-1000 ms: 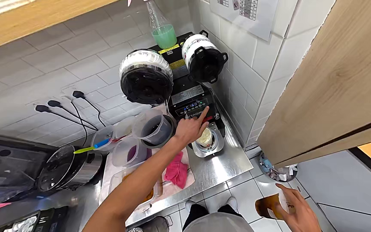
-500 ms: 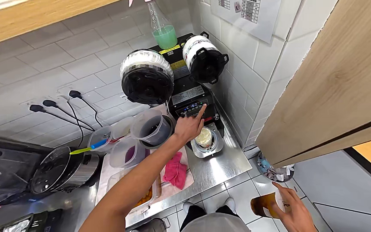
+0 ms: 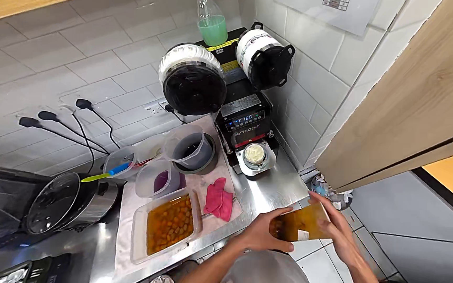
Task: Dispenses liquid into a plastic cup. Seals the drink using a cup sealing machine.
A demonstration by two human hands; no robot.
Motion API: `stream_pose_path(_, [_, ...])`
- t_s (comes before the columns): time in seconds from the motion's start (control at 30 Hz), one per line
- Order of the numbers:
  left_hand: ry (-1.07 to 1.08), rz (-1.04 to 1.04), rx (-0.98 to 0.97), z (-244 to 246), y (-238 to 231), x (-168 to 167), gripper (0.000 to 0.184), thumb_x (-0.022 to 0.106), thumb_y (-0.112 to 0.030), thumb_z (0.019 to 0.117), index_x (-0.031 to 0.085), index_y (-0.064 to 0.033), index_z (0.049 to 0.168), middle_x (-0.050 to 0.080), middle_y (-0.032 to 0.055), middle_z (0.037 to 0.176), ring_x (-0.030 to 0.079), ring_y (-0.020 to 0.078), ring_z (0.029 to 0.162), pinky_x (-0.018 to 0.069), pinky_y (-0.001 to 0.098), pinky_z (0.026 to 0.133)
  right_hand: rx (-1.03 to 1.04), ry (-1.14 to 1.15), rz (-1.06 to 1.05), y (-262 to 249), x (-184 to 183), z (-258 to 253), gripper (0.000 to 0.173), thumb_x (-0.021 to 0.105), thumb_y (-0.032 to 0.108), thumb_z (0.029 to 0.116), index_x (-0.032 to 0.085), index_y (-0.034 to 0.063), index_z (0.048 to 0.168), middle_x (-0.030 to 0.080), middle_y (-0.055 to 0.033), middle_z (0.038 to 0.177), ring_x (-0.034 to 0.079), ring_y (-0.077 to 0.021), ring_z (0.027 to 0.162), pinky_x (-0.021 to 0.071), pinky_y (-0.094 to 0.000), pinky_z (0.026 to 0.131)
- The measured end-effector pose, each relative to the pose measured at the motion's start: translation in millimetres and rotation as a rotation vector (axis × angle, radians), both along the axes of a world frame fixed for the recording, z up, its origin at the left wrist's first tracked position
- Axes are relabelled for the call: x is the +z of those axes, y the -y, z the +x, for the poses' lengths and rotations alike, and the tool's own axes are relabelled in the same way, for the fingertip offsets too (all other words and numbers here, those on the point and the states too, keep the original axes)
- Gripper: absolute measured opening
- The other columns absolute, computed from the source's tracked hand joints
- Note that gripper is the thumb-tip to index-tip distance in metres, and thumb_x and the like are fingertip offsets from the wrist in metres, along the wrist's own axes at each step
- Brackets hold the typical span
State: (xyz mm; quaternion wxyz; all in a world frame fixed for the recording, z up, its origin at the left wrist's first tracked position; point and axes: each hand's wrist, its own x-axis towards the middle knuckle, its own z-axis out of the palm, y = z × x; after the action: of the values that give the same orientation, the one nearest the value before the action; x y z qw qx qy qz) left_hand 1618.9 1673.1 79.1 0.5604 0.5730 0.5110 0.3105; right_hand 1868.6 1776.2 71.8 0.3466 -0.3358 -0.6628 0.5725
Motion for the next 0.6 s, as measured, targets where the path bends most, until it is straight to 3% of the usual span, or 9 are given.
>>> stream_pose_path(0.07, [0.147, 0.034, 0.083, -17, 19, -6, 0.080, 0.090, -0.023, 0.0774, 0.053, -0.0126, 0.147, 0.064, 0.0050, 0.137, 0.063, 0.0154, 0.124, 0.0539, 0.0391, 0.107, 0.037, 0.080, 0.056, 18, 17, -26, 0.088, 0.060, 0.071, 0.0885, 0.048, 0.0131, 0.153, 0.054, -0.0101, 0.146, 0.053, -0.0242, 0.132, 0.0502, -0.0435, 0.107])
stream_pose_path(0.17, [0.244, 0.038, 0.072, -54, 48, -3, 0.076, 0.089, -0.015, 0.0779, 0.054, -0.0082, 0.145, 0.066, 0.0070, 0.134, 0.065, 0.0177, 0.121, 0.0551, 0.0397, 0.106, 0.076, 0.151, 0.160, 54, 38, -61, 0.104, 0.069, 0.075, 0.0807, 0.038, 0.0130, 0.159, 0.044, -0.0122, 0.156, 0.048, -0.0240, 0.140, 0.0493, -0.0439, 0.112])
stream_pose_path(0.27, [0.239, 0.030, 0.029, -88, 76, 5, 0.079, 0.090, -0.018, 0.0768, 0.054, -0.0095, 0.146, 0.066, 0.0064, 0.135, 0.063, 0.0183, 0.124, 0.0544, 0.0407, 0.107, -0.039, 0.059, 0.155, 90, 32, -95, 0.071, 0.062, 0.067, 0.0916, 0.059, 0.0161, 0.141, 0.057, -0.0089, 0.141, 0.056, -0.0223, 0.129, 0.0540, -0.0420, 0.104])
stream_pose_path(0.33, [0.245, -0.019, -0.018, -111, 96, 22, 0.086, 0.090, -0.025, 0.0774, 0.049, -0.0152, 0.151, 0.063, 0.0046, 0.139, 0.064, 0.0184, 0.123, 0.0582, 0.0408, 0.101, -0.126, -0.201, -0.073, 106, 18, -115, 0.054, 0.058, 0.054, 0.0994, 0.065, 0.0112, 0.131, 0.066, -0.0081, 0.128, 0.063, -0.0196, 0.117, 0.0557, -0.0370, 0.097])
stream_pose_path(0.37, [0.284, -0.049, -0.035, -123, 106, 34, 0.091, 0.090, -0.027, 0.0778, 0.043, -0.0185, 0.156, 0.062, 0.0056, 0.140, 0.068, 0.0208, 0.116, 0.0628, 0.0416, 0.090, -0.169, -0.408, -0.293, 114, 11, -126, 0.049, 0.057, 0.047, 0.1007, 0.065, 0.0079, 0.129, 0.068, -0.0103, 0.120, 0.065, -0.0192, 0.109, 0.0573, -0.0345, 0.091])
stream_pose_path(0.43, [0.427, -0.033, -0.030, -147, 125, 50, 0.099, 0.086, -0.029, 0.0825, 0.028, -0.0172, 0.162, 0.065, 0.0129, 0.134, 0.073, 0.0282, 0.096, 0.0642, 0.0416, 0.069, -0.245, -0.848, -0.808, 131, -10, -149, 0.051, 0.048, 0.050, 0.1008, 0.063, 0.0104, 0.128, 0.071, -0.0162, 0.115, 0.072, -0.0255, 0.101, 0.0624, -0.0393, 0.078])
stream_pose_path(0.47, [0.475, -0.010, -0.005, -159, 134, 52, 0.098, 0.082, -0.033, 0.0862, 0.024, -0.0154, 0.163, 0.065, 0.0163, 0.133, 0.073, 0.0317, 0.095, 0.0640, 0.0423, 0.068, -0.251, -1.068, -1.020, 138, -24, -158, 0.056, 0.049, 0.057, 0.0963, 0.062, 0.0111, 0.126, 0.069, -0.0197, 0.116, 0.071, -0.0313, 0.101, 0.0626, -0.0442, 0.076])
stream_pose_path(0.53, [0.483, 0.010, 0.096, -180, 150, 47, 0.092, 0.074, -0.046, 0.0913, 0.027, -0.0114, 0.162, 0.065, 0.0194, 0.132, 0.072, 0.0366, 0.100, 0.0645, 0.0453, 0.070, -0.282, -1.341, -1.133, 143, -45, -169, 0.062, 0.048, 0.064, 0.0911, 0.061, 0.0111, 0.120, 0.066, -0.0216, 0.115, 0.069, -0.0362, 0.100, 0.0614, -0.0480, 0.077])
stream_pose_path(0.6, [0.453, -0.020, 0.189, -198, 167, 33, 0.082, 0.068, -0.050, 0.0940, 0.036, -0.0086, 0.158, 0.065, 0.0196, 0.133, 0.070, 0.0385, 0.107, 0.0643, 0.0476, 0.075, -0.485, -1.203, -0.939, 142, -37, -168, 0.057, 0.037, 0.057, 0.0983, 0.055, 0.0098, 0.125, 0.067, -0.0204, 0.112, 0.070, -0.0328, 0.095, 0.0619, -0.0456, 0.073])
